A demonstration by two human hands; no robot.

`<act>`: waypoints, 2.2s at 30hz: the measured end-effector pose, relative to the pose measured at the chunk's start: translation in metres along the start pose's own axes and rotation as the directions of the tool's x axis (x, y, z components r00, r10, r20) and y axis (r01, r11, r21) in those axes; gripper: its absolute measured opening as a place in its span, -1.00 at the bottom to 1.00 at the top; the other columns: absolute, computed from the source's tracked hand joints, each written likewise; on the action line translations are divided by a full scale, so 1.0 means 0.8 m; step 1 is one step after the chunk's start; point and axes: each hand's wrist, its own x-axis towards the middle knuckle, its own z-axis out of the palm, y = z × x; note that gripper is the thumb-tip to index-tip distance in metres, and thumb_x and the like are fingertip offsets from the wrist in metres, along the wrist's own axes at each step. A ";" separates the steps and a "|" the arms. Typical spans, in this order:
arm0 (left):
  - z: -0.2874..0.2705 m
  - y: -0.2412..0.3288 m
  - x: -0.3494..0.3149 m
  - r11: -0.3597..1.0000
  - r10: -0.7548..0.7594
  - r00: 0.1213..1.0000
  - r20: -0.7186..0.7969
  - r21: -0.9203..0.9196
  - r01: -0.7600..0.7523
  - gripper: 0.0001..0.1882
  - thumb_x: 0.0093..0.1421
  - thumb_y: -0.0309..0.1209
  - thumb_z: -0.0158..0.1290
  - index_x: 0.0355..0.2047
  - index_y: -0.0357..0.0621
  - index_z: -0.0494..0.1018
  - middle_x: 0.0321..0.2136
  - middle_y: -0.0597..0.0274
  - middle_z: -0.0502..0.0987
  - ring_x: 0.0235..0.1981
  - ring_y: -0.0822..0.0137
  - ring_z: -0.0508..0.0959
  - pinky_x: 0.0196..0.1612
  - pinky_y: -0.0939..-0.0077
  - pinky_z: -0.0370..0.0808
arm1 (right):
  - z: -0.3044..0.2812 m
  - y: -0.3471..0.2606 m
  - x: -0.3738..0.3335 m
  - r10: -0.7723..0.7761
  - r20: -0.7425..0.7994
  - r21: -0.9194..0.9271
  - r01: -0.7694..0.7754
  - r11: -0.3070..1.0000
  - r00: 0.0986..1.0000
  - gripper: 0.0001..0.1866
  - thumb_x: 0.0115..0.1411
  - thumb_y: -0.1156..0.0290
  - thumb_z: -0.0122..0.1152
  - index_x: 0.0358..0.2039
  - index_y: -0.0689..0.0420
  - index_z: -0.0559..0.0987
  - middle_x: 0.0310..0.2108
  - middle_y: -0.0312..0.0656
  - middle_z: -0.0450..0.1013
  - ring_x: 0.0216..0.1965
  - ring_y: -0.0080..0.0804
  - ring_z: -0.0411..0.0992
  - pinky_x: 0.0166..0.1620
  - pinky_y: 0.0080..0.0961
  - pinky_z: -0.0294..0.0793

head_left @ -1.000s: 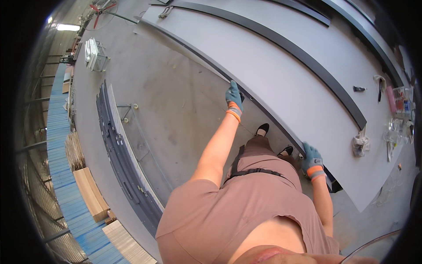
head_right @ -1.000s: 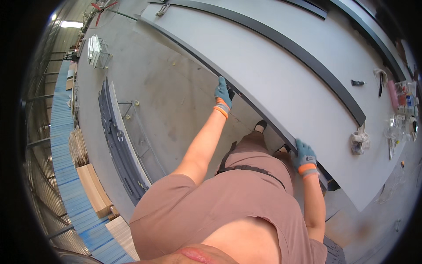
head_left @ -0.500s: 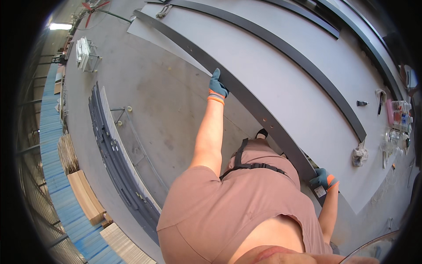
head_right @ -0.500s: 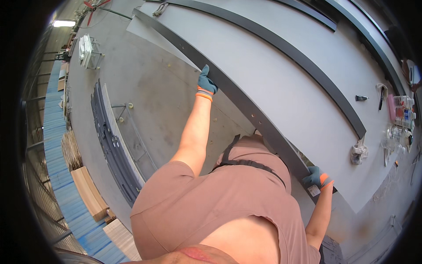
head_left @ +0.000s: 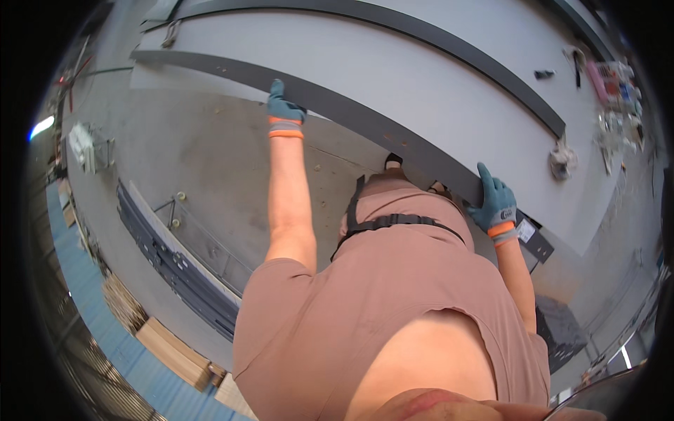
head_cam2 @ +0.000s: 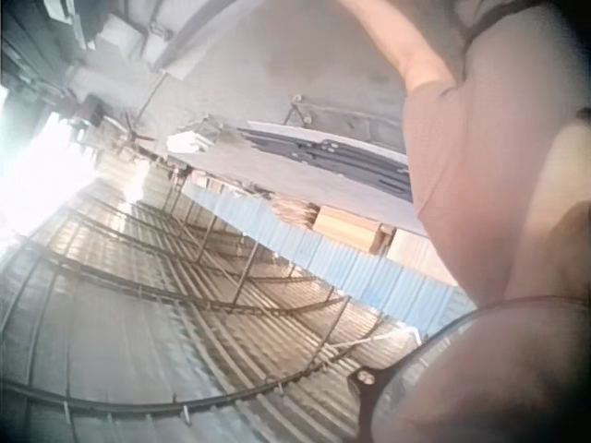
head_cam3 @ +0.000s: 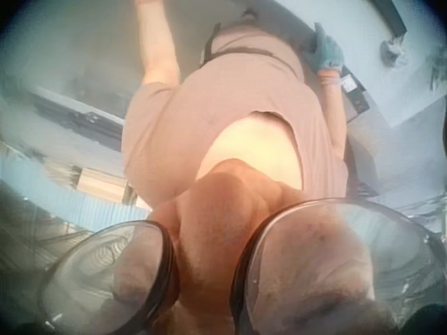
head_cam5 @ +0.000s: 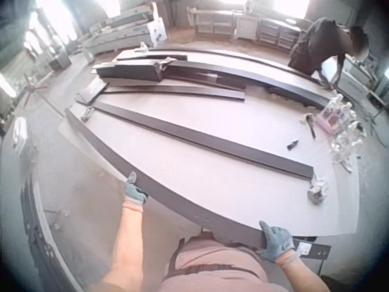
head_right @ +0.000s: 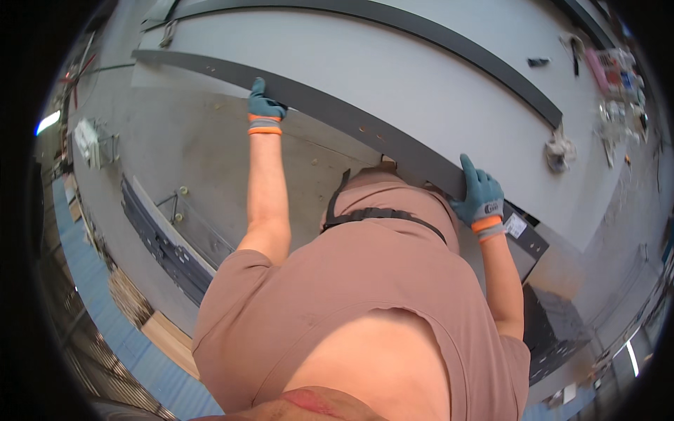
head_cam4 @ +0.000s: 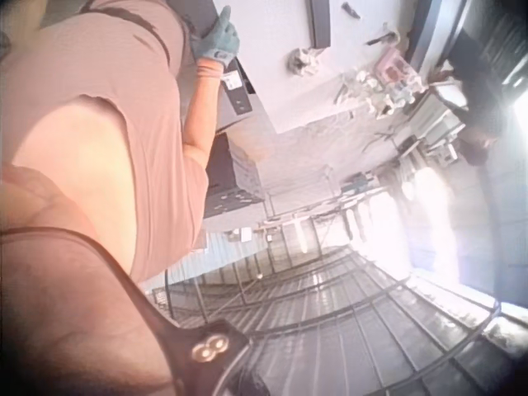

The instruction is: The person applies adhesive from a tube along the edge of a long dark metal strip, then wipes the surface with a cloth. They move the strip to a stack of similar panels and later return to wipe another strip on the table.

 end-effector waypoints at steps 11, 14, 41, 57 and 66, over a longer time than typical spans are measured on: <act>0.151 0.039 -0.219 1.000 -0.006 0.904 0.427 0.026 -0.006 -0.50 0.29 -0.03 0.18 0.10 -0.07 0.57 0.06 0.17 0.64 0.02 0.10 0.62 0.17 0.03 0.50 | -0.039 0.105 -0.086 -0.064 -0.313 -0.011 0.064 0.998 0.947 0.12 -0.39 0.35 0.59 0.34 0.04 0.39 -0.23 -0.10 0.53 -0.19 -0.05 0.53 -0.07 -0.16 0.52; 0.139 0.123 -0.205 0.982 0.029 0.533 0.846 -0.124 0.142 -0.07 0.25 0.18 0.08 0.36 -0.31 0.18 0.36 -0.13 0.27 0.34 -0.07 0.30 0.40 -0.15 0.15 | -0.047 0.132 -0.129 0.046 -0.203 0.046 -0.038 0.998 0.978 0.11 -0.34 0.39 0.56 0.35 0.05 0.33 -0.14 -0.04 0.50 -0.08 0.01 0.50 0.03 -0.12 0.49; 0.383 -0.384 -0.816 0.979 -0.129 0.016 0.991 0.125 0.162 -0.42 0.34 -0.05 0.09 0.08 -0.38 0.45 -0.08 -0.13 0.52 -0.01 0.00 0.52 0.18 0.03 0.50 | -0.069 0.182 -0.653 0.225 -0.961 0.081 -0.610 0.788 0.163 -0.20 -0.09 0.27 0.44 0.26 0.00 0.47 -0.23 -0.22 0.49 -0.21 -0.16 0.53 -0.04 -0.13 0.54; 0.399 -0.769 -1.117 0.650 -0.393 -0.633 0.667 0.689 0.322 -0.39 0.54 -0.07 -0.26 0.46 -0.13 0.08 0.38 -0.06 0.28 0.39 -0.05 0.32 0.43 -0.12 0.23 | -0.030 0.240 -0.879 0.582 -0.789 0.409 -0.876 0.257 -0.197 0.10 -0.26 0.10 0.57 0.37 0.03 0.34 -0.09 -0.15 0.49 -0.05 -0.06 0.46 0.09 -0.06 0.44; 0.355 -0.918 -1.293 0.535 -0.661 -0.551 0.509 0.835 0.130 -0.41 0.51 0.04 -0.20 0.38 -0.01 0.23 0.33 -0.03 0.35 0.32 -0.09 0.39 0.30 -0.27 0.37 | 0.032 0.234 -1.000 0.599 -0.642 0.562 -0.825 -0.057 -0.478 0.13 -0.26 0.07 0.63 0.39 -0.04 0.33 -0.10 -0.19 0.48 -0.07 -0.14 0.44 0.12 -0.07 0.43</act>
